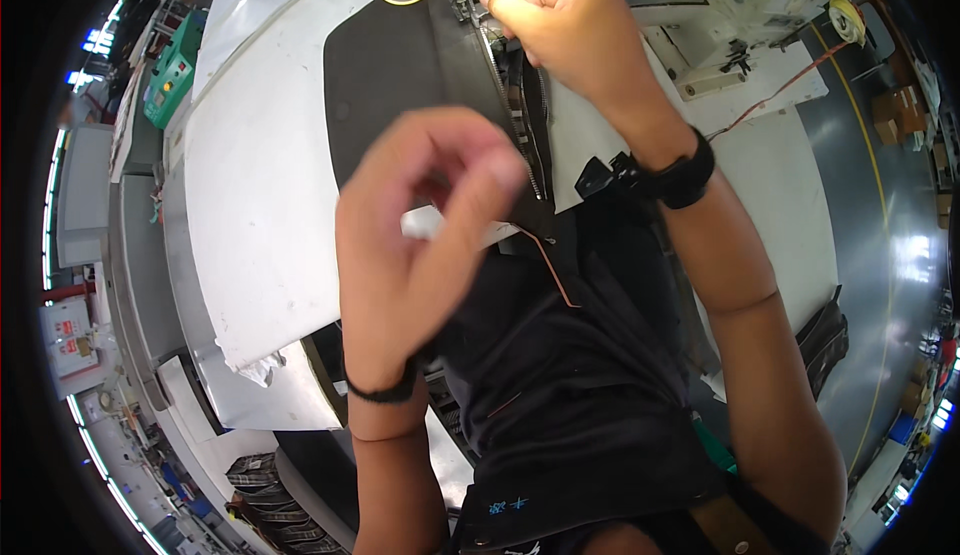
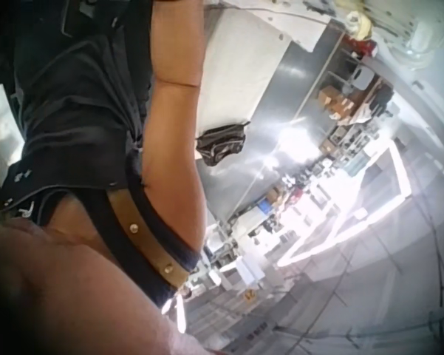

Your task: Sewing pieces of a leather bag together using an industrial sewing machine.

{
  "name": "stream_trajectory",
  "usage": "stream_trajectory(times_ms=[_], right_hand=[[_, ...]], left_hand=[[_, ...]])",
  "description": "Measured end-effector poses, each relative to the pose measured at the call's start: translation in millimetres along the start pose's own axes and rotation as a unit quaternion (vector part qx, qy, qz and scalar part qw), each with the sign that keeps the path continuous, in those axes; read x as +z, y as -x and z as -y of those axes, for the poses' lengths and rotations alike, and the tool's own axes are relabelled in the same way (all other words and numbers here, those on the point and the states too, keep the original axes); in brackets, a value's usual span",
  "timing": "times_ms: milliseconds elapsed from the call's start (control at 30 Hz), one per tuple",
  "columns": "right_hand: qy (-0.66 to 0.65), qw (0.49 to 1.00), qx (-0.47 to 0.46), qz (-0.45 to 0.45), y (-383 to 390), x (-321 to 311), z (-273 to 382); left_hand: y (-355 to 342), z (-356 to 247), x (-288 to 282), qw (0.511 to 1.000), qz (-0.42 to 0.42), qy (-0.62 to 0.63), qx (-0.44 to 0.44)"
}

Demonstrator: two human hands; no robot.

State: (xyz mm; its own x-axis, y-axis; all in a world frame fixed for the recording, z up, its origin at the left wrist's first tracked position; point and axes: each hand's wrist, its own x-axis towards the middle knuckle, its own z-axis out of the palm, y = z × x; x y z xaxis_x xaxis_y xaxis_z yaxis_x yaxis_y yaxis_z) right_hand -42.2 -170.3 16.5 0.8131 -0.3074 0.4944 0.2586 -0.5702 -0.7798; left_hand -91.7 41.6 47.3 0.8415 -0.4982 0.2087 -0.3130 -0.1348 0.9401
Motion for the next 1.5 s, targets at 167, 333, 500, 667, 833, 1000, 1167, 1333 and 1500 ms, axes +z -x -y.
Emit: stream_trajectory(times_ms=[167, 333, 500, 667, 833, 1000, 1167, 1333, 1500], right_hand=[[0.022, 0.997, 0.058, -0.048, 6.4, 14.3, -1.2], [0.038, 0.998, 0.041, -0.042, 19.5, 7.0, -1.1], [-0.267, 0.940, 0.174, 0.118, 65.4, 0.0, -4.8], [-0.365, 0.911, 0.169, 0.087, 73.6, 13.4, -12.0], [-0.355, 0.914, 0.177, 0.088, 74.9, 16.5, -4.5], [-0.363, 0.912, 0.172, 0.080, 81.2, 17.8, 3.5], [-0.409, 0.876, 0.246, 0.066, 91.1, 22.1, 9.3], [-0.402, 0.889, 0.219, 0.036, 94.7, 30.1, 2.1], [-0.439, 0.868, 0.232, 0.021, 95.5, 34.3, -1.0]], left_hand=[[-59.5, 42.5, -7.2, 0.996, -0.077, -0.037, -0.023], [-82.4, 53.5, -11.5, 0.998, -0.030, 0.018, -0.052], [-92.0, 53.2, -7.5, 0.991, -0.039, 0.052, -0.117], [-95.2, 55.8, -6.7, 0.987, -0.019, 0.094, -0.126], [-95.9, 53.4, -6.9, 0.984, -0.014, 0.099, -0.147], [-94.8, 46.3, -1.1, 0.985, -0.043, 0.075, -0.149], [-69.7, 45.9, 13.0, 0.969, -0.116, -0.203, 0.082], [-64.3, 59.1, 8.2, 0.907, -0.090, -0.321, 0.258], [-60.6, 68.7, 8.9, 0.884, -0.094, -0.345, 0.301]])
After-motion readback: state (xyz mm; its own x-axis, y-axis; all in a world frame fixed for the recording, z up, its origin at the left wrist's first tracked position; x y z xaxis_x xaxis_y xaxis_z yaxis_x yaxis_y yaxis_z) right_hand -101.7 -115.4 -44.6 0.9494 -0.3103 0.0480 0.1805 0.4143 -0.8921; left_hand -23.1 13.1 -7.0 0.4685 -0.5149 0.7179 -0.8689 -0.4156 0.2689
